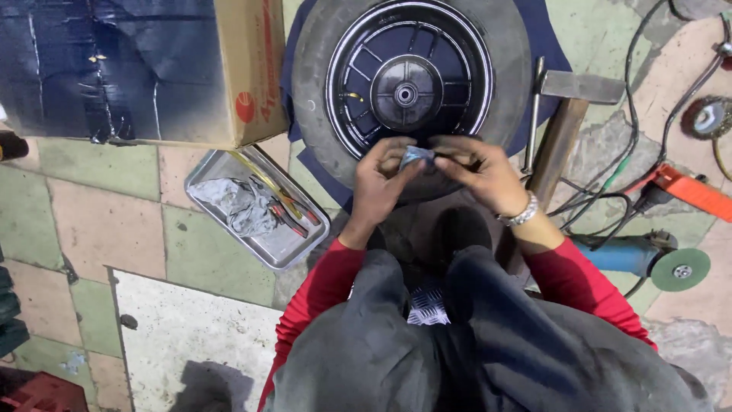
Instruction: Installing and seating components into a motorcycle wheel hub using a hammer and a metal rod
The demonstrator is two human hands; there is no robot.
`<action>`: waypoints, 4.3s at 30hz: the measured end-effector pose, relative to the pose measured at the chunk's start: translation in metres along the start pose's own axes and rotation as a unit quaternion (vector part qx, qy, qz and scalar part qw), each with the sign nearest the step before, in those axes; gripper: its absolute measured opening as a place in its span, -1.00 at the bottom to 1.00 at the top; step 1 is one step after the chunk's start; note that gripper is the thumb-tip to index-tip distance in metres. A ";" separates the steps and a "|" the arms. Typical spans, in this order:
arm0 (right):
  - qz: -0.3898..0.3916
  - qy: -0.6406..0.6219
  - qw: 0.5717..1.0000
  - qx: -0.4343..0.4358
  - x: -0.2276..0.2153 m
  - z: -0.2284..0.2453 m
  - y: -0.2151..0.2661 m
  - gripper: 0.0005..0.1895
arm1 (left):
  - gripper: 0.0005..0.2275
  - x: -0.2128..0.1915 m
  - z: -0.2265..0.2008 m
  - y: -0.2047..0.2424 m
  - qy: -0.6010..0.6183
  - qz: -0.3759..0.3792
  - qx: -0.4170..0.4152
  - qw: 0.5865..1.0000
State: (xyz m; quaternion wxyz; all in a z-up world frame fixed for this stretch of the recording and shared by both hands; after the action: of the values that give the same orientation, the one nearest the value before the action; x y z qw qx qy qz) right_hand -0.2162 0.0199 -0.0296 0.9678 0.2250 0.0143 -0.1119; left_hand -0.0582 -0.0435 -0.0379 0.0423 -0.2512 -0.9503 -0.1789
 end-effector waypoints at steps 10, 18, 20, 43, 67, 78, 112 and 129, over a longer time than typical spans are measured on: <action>-0.018 0.006 0.999 -0.042 0.010 -0.001 0.004 -0.75 | -0.82 -0.003 -0.010 0.006 0.020 0.004 0.032 0.999; -0.001 0.023 1.000 0.020 0.008 -0.045 0.003 -0.77 | -0.79 0.001 0.007 0.009 0.010 0.031 -0.001 0.999; 0.001 0.006 1.000 0.028 0.004 -0.021 0.005 -0.78 | -0.82 0.002 0.007 0.005 -0.019 0.042 0.008 0.999; -0.083 0.456 0.881 0.089 -0.063 -0.180 0.042 -0.56 | -0.87 0.048 0.037 -0.027 -0.112 0.089 0.034 0.989; -0.045 0.174 0.967 -0.180 -0.037 0.020 0.009 -0.88 | -0.92 0.049 -0.037 -0.023 -0.202 0.074 0.133 0.967; 0.046 0.331 0.912 -0.239 -0.008 0.043 0.016 -0.87 | -0.92 0.065 -0.077 -0.001 -0.382 0.176 0.363 0.832; -0.219 0.072 0.943 -0.241 -0.026 0.043 0.022 -0.94 | -0.88 0.040 0.005 -0.002 -0.119 0.019 0.156 0.980; -0.146 0.141 0.963 -0.174 -0.014 0.002 0.009 -0.89 | -0.87 0.010 0.022 -0.014 0.100 -0.035 0.013 0.994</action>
State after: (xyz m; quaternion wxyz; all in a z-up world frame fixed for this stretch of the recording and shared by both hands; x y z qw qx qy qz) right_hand -0.2283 0.0300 -0.0227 0.9532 0.0622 0.2032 -0.2152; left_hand -0.0736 -0.0419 -0.0607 0.1343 -0.1983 -0.9518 -0.1917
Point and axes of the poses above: each hand's wrist, its own y-axis away from the middle knuckle, its own x-axis out of the palm, z = x × y, the point moved 9 cm from there along -y, towards the middle knuckle, and after that the axes turned 2 degrees about x, right-handed, at the moved point
